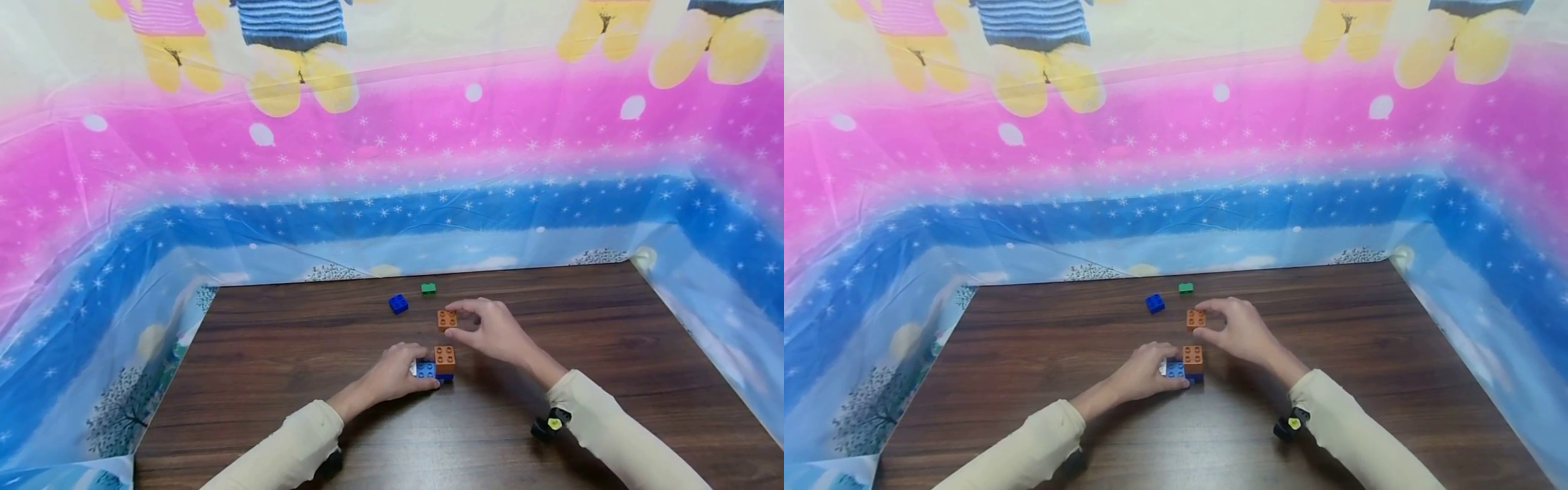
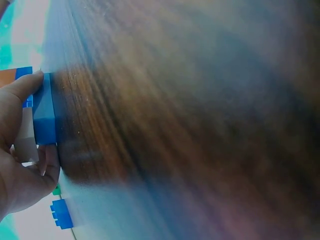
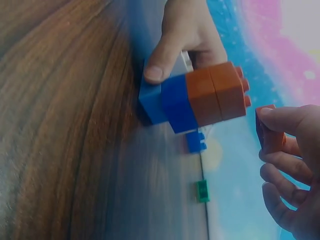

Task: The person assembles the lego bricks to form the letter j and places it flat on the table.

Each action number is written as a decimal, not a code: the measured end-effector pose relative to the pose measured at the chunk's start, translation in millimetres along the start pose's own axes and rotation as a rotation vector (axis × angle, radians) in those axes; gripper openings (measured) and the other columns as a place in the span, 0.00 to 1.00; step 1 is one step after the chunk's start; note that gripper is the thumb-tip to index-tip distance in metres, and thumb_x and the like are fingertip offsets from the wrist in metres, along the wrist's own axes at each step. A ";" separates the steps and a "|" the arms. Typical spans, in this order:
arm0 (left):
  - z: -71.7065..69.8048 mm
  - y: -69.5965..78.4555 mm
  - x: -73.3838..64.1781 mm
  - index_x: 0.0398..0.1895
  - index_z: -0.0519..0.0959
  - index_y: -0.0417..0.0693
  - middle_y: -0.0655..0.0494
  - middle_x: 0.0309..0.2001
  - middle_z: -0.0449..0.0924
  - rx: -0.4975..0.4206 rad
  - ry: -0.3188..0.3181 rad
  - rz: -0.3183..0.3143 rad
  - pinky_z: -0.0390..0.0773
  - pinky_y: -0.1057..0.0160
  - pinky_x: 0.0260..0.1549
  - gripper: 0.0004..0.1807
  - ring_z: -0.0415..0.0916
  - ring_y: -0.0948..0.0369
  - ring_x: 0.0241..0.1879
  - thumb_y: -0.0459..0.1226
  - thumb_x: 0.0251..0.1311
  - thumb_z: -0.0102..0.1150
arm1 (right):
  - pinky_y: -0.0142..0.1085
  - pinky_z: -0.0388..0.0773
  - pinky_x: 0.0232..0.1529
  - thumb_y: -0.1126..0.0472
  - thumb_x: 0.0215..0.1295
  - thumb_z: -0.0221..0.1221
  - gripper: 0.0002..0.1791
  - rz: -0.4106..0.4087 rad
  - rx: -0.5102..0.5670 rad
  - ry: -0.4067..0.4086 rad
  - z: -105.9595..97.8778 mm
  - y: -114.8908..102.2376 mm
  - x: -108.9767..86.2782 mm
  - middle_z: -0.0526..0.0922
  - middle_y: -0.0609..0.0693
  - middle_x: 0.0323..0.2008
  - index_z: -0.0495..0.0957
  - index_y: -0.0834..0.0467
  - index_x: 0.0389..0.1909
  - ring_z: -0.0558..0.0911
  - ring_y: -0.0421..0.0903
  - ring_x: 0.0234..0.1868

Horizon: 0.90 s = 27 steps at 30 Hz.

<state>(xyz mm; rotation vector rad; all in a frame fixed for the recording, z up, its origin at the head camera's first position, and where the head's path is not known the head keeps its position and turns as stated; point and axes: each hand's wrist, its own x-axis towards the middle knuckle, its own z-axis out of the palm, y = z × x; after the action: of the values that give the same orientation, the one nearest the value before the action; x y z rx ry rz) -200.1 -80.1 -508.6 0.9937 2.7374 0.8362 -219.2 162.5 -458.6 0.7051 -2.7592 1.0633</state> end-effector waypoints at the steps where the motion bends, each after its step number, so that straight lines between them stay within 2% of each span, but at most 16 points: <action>1: 0.3 -0.1 0.2 0.52 0.85 0.49 0.60 0.43 0.85 -0.002 0.000 0.001 0.72 0.66 0.36 0.24 0.73 0.68 0.35 0.52 0.59 0.72 | 0.44 0.82 0.44 0.48 0.63 0.71 0.25 -0.003 0.001 0.000 -0.2 -1.7 -1.5 0.86 0.48 0.48 0.83 0.51 0.59 0.84 0.50 0.48; 9: 0.6 0.5 0.7 0.52 0.84 0.50 0.60 0.45 0.85 0.002 -0.001 0.000 0.73 0.64 0.40 0.23 0.74 0.67 0.38 0.52 0.59 0.72 | 0.43 0.81 0.44 0.49 0.62 0.72 0.25 -0.044 -0.019 0.000 -0.8 -11.7 -10.4 0.86 0.45 0.46 0.83 0.52 0.58 0.83 0.50 0.48; 16: 1.7 0.0 1.5 0.53 0.84 0.50 0.61 0.44 0.85 0.001 -0.002 0.006 0.72 0.66 0.38 0.23 0.74 0.68 0.37 0.52 0.60 0.72 | 0.47 0.81 0.44 0.50 0.61 0.72 0.24 -0.057 -0.037 -0.004 -0.4 -17.1 -17.9 0.86 0.47 0.48 0.84 0.51 0.57 0.83 0.52 0.48; 23: 2.1 -1.1 1.8 0.53 0.85 0.51 0.61 0.43 0.85 -0.008 0.004 0.011 0.72 0.67 0.36 0.23 0.73 0.68 0.36 0.52 0.59 0.72 | 0.44 0.81 0.44 0.51 0.60 0.73 0.23 -0.081 -0.042 0.008 1.9 -18.1 -24.3 0.86 0.44 0.47 0.85 0.50 0.56 0.83 0.46 0.48; 27: 2.1 -1.6 1.7 0.53 0.84 0.51 0.61 0.43 0.85 -0.009 0.004 0.015 0.72 0.67 0.35 0.23 0.73 0.69 0.36 0.52 0.60 0.72 | 0.43 0.82 0.43 0.51 0.60 0.74 0.23 -0.098 -0.029 0.011 4.3 -18.1 -26.9 0.86 0.44 0.46 0.85 0.51 0.56 0.83 0.45 0.46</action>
<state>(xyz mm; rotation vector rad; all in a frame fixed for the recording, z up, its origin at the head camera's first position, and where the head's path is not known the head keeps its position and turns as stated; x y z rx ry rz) -201.8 -79.1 -511.1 1.0126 2.7309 0.8529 -186.8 158.3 -457.6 0.8190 -2.6945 1.0022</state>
